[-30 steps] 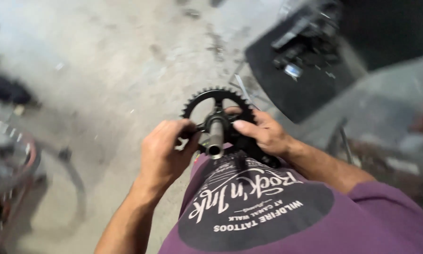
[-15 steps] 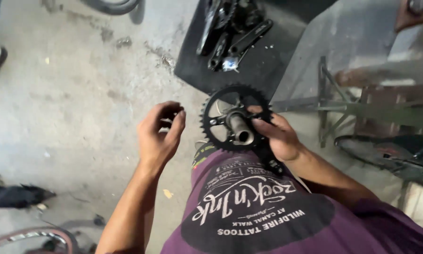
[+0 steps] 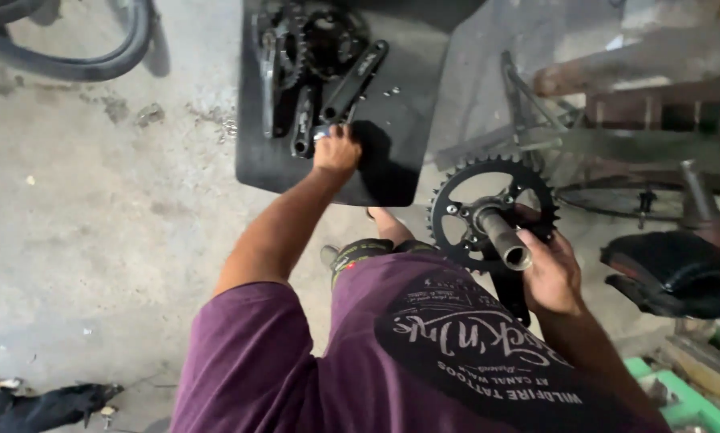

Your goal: The person is assembling a bicycle crankset by attaching the chainring to the crank arm and tightening the bolts using an allen key.

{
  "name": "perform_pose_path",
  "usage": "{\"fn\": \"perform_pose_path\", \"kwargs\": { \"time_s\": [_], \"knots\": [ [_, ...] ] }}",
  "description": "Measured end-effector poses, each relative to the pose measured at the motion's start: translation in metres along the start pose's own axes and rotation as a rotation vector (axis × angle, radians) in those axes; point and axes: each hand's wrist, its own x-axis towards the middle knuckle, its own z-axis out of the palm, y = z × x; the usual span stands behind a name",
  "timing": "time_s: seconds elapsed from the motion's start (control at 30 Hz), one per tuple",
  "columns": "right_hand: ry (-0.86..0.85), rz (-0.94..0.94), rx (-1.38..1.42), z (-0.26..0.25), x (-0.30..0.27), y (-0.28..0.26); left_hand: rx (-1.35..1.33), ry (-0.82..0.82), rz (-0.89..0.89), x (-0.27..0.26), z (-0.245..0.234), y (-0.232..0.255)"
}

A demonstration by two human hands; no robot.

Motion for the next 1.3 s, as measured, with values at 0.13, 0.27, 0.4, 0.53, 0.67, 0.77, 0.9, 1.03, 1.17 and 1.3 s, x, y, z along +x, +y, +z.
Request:
{"fn": "perform_pose_path", "kwargs": {
  "time_s": [0.13, 0.27, 0.4, 0.53, 0.67, 0.77, 0.9, 1.03, 1.17, 1.3],
  "knots": [
    [0.043, 0.035, 0.148, -0.015, 0.007, 0.022, 0.109, -0.043, 0.090, 0.018, 0.009, 0.002],
    [-0.049, 0.016, 0.179, 0.002, 0.011, 0.008, -0.004, 0.108, 0.181, -0.009, -0.047, -0.013],
    [-0.114, -0.045, 0.082, 0.017, 0.015, -0.017, -0.460, 0.432, 0.056, -0.057, -0.105, -0.022],
    [-0.157, -0.051, 0.244, 0.012, 0.028, -0.004, -0.871, 0.340, -0.222, -0.099, -0.140, -0.038],
    [-0.275, -0.084, 0.242, 0.029, 0.030, -0.011, -1.167, 0.572, -0.512, -0.181, -0.203, -0.045],
    [-0.404, -0.103, 0.269, 0.057, 0.028, -0.022, -1.206, 0.913, -0.516, -0.249, -0.247, -0.051],
    [-0.552, -0.092, 0.277, 0.110, -0.012, -0.056, -1.237, 1.350, -0.462, -0.348, -0.308, -0.045],
    [-0.693, 0.015, 0.356, 0.150, -0.060, -0.083, -0.814, 1.425, -0.364, -0.424, -0.340, -0.037],
    [-0.821, 0.073, 0.311, 0.161, -0.082, -0.069, -0.612, 1.384, -0.370, -0.473, -0.343, -0.020],
    [-0.941, 0.061, 0.242, 0.168, -0.092, -0.036, -0.534, 1.414, -0.398, -0.517, -0.325, -0.006]
  ]
}}
